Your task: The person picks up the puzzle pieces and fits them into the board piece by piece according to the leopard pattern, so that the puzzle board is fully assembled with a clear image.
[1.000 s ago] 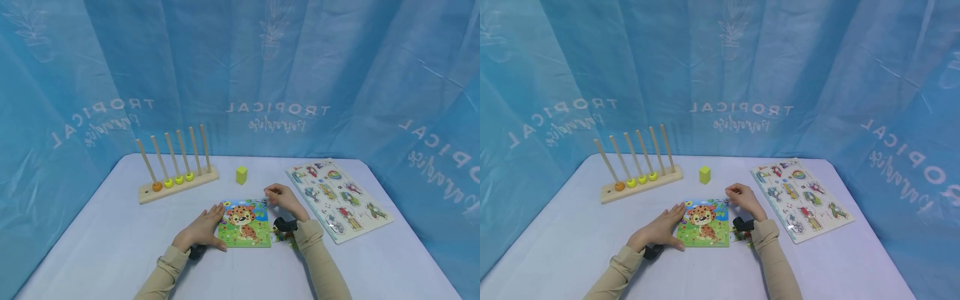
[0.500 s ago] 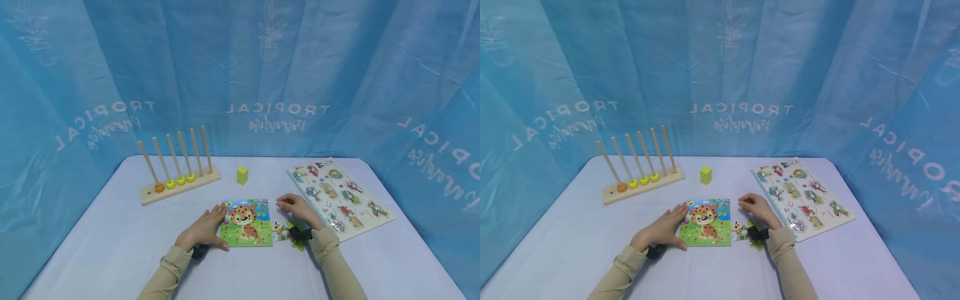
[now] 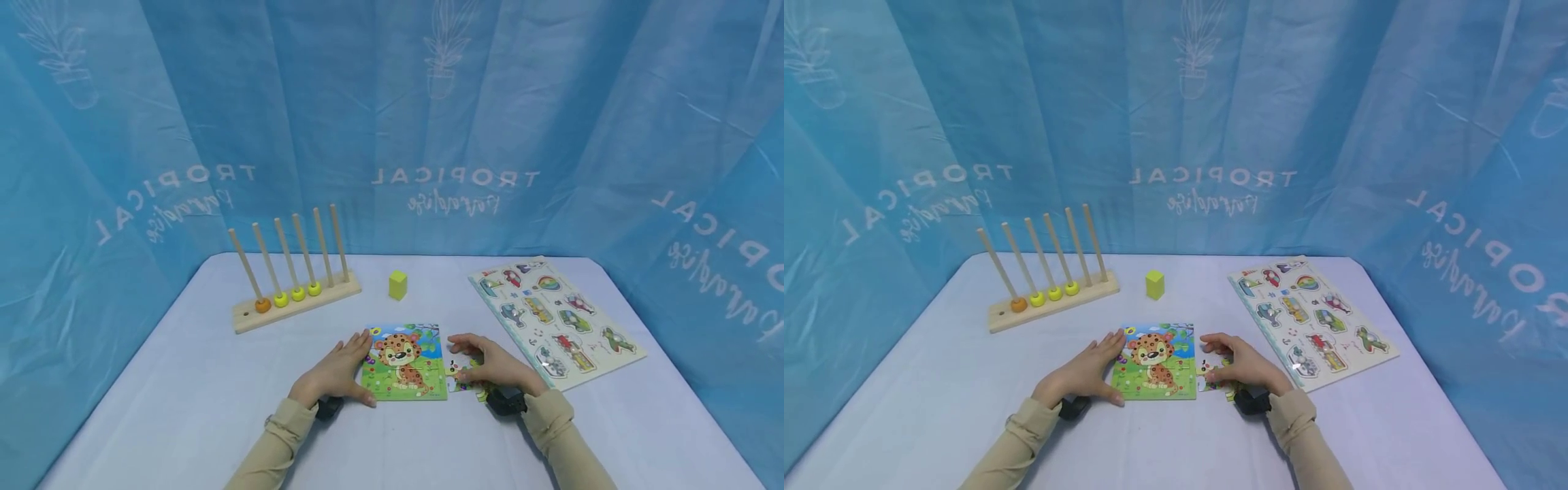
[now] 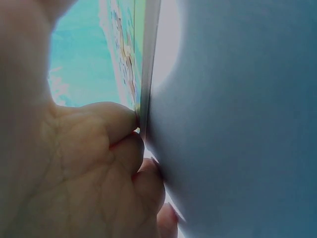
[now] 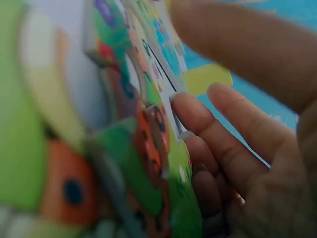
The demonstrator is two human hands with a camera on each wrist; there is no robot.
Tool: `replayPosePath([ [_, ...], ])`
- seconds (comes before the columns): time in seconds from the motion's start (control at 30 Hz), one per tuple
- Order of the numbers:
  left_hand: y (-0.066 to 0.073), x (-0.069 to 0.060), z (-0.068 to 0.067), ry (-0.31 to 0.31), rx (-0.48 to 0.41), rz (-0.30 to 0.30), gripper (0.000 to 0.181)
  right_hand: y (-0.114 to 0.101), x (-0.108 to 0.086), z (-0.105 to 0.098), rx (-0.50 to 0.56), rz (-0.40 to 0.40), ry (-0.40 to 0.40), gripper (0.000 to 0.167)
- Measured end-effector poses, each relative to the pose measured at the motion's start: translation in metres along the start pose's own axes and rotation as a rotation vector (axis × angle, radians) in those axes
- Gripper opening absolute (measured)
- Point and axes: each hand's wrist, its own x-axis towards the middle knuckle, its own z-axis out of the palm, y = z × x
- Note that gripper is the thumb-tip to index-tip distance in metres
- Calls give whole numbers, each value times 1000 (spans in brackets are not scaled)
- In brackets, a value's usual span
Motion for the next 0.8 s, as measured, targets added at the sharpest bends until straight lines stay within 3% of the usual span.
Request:
replayPosePath([
  [0.1,1,0,0,-5,3,-4,122,-3,-4,1,-75,-32,-39,85],
  [0.2,0,0,0,-5,7,-6,122,-7,-4,3,-139,-16,-36,90],
  [0.47,0,0,0,-13,-3,-8,121,-8,1,9,-186,4,52,67],
  [0.7,0,2,0,-7,-8,-2,122,-4,6,11,-67,137,220,46],
  [0.8,-1,2,1,-7,2,-5,122,-5,8,11,-81,167,265,43],
])
